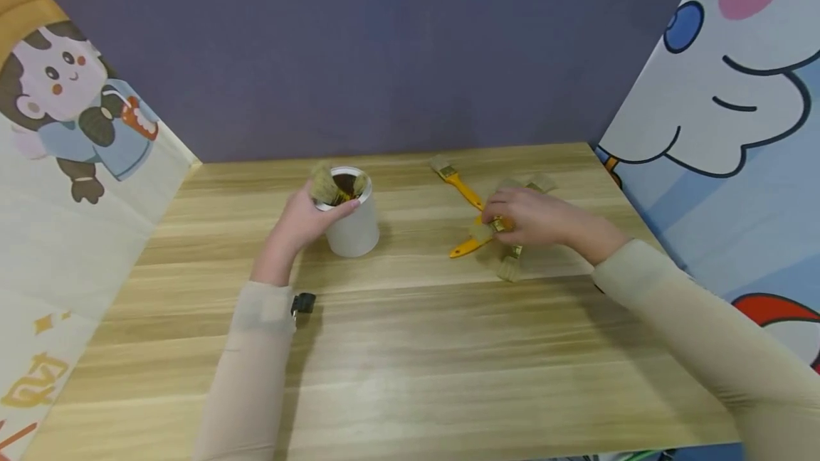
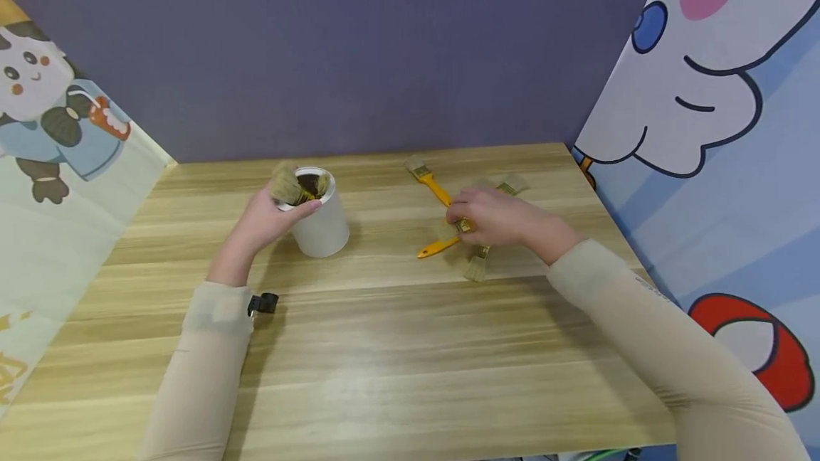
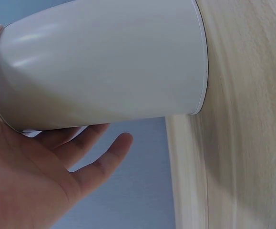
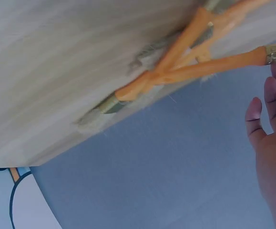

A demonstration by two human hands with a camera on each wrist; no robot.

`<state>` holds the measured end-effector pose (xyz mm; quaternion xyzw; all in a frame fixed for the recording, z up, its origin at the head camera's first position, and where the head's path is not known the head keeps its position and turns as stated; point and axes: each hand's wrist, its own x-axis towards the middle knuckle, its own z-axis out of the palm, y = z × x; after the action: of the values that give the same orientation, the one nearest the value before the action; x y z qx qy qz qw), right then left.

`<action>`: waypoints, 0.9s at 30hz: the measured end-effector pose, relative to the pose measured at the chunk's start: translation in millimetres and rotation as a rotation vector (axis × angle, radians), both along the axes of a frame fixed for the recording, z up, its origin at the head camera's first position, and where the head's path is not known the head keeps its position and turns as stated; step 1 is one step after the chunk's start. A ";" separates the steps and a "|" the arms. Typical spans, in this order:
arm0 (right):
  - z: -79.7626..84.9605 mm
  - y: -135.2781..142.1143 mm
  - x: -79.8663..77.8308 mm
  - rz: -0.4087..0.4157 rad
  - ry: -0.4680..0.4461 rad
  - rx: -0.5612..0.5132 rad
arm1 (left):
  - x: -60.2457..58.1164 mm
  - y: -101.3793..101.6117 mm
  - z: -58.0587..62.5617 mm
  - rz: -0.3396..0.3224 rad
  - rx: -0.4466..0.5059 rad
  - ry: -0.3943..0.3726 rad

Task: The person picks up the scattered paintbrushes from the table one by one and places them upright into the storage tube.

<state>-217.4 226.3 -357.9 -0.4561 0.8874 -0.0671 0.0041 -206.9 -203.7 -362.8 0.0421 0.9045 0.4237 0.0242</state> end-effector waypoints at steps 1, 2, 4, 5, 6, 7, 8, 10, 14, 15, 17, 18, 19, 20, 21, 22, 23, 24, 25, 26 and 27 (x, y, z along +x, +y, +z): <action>1.3 -1.5 -1.6 -0.002 0.002 -0.013 | 0.2 -0.8 -0.2 0.003 -0.002 -0.002; 3.0 -2.8 -3.1 -0.010 -0.001 -0.029 | 0.2 -1.6 -0.8 0.005 -0.003 -0.004; 7.5 -4.2 -6.4 -0.034 -0.007 -0.062 | -0.1 -2.4 -1.4 0.004 0.003 -0.009; 10.6 -4.3 -8.0 -0.051 -0.015 -0.084 | -0.3 -2.4 -1.7 0.005 0.006 -0.011; 14.3 -4.1 -9.5 -0.069 -0.025 -0.109 | -0.4 -2.3 -1.8 0.002 0.008 -0.013; 18.5 -3.7 -11.1 -0.082 -0.032 -0.142 | -0.3 -2.1 -1.8 0.003 0.010 -0.017; 23.1 -3.1 -12.9 -0.102 -0.036 -0.178 | -0.3 -2.1 -1.8 0.002 0.010 -0.020; 34.0 -2.4 -17.2 -0.151 -0.048 -0.255 | 0.0 -1.5 -1.1 0.002 0.008 -0.019; 59.0 -4.2 -26.7 -0.261 -0.084 -0.404 | 0.9 -0.7 1.8 0.001 0.004 -0.005; 64.7 -5.8 -29.3 -0.288 -0.106 -0.435 | 1.1 -0.5 2.7 0.001 0.005 -0.002; 75.3 -10.9 -34.4 -0.323 -0.146 -0.498 | 1.6 -0.7 3.8 0.001 0.003 0.001; 79.7 -14.3 -37.2 -0.335 -0.166 -0.529 | 1.8 -0.9 4.0 -0.001 0.002 0.002; 83.8 -18.0 -40.0 -0.345 -0.189 -0.560 | 2.0 -0.9 4.3 0.000 0.006 0.002; 87.8 -21.8 -42.7 -0.348 -0.210 -0.592 | 2.1 -0.9 4.3 0.000 0.007 0.002; 91.8 -26.0 -45.0 -0.346 -0.231 -0.622 | 2.2 -0.8 4.3 0.000 0.009 0.000; 95.6 -30.2 -47.1 -0.345 -0.245 -0.648 | 2.1 -0.9 4.0 -0.002 0.010 0.002; 99.2 -34.6 -49.2 -0.340 -0.262 -0.674 | 2.0 -0.8 3.6 -0.002 0.011 0.002; 102.7 -39.5 -51.2 -0.334 -0.279 -0.697 | 1.9 -0.7 2.9 -0.003 0.014 0.002; 106.0 -44.1 -53.2 -0.327 -0.295 -0.716 | 1.8 -0.5 2.3 -0.003 0.015 0.004; 109.1 -48.9 -55.0 -0.321 -0.310 -0.732 | 1.5 -0.5 1.7 -0.004 0.013 0.006; 111.9 -53.6 -57.0 -0.316 -0.320 -0.742 | 1.4 -0.4 1.5 -0.006 0.014 0.007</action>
<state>-274.3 172.7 -246.0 -0.2689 0.8502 -0.4514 -0.0331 -205.5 -204.1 -361.2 0.0465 0.9015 0.4297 0.0221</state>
